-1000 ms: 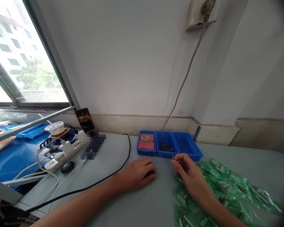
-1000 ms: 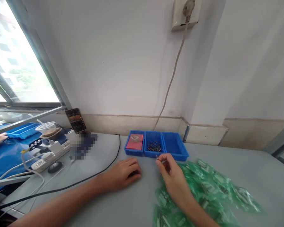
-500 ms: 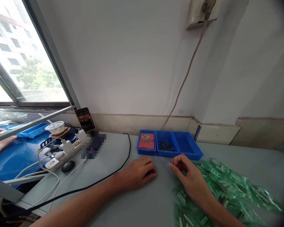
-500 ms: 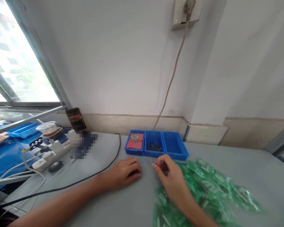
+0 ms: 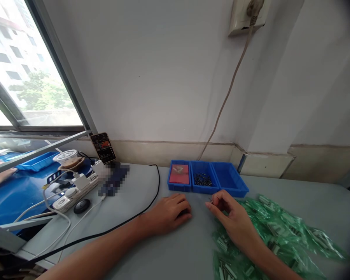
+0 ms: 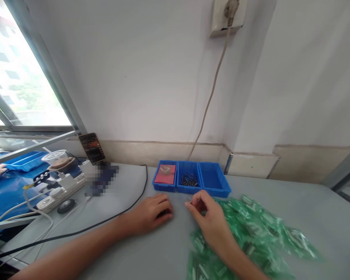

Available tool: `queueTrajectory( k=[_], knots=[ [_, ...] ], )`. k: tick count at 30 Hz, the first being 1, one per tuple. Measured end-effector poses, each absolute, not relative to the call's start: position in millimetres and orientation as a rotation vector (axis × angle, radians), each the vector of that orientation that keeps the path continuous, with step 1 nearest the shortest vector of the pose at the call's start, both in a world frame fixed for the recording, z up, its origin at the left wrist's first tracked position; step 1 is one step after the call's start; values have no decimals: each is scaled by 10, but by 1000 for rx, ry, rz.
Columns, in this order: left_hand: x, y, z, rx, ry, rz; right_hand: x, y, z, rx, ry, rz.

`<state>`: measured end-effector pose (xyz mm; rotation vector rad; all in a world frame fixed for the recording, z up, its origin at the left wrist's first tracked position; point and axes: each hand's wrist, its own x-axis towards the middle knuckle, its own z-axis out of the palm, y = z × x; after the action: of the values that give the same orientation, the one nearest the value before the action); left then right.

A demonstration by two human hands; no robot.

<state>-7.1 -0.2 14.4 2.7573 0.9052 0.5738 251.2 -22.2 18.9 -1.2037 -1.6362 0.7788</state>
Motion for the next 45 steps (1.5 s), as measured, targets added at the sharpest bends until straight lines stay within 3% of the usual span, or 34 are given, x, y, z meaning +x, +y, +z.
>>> queueTrajectory(
  k=[28,37,45],
  knots=[
    [-68,-7,144,2755,900,587,2535,-216,285,-1178,-1615,955],
    [-60,-24,175,2751,917,593,2527,-250,245,-1142,-1746,801],
    [-56,-31,156,2777,990,617,2542,-188,217,-1225,-1627,959]
  ],
)
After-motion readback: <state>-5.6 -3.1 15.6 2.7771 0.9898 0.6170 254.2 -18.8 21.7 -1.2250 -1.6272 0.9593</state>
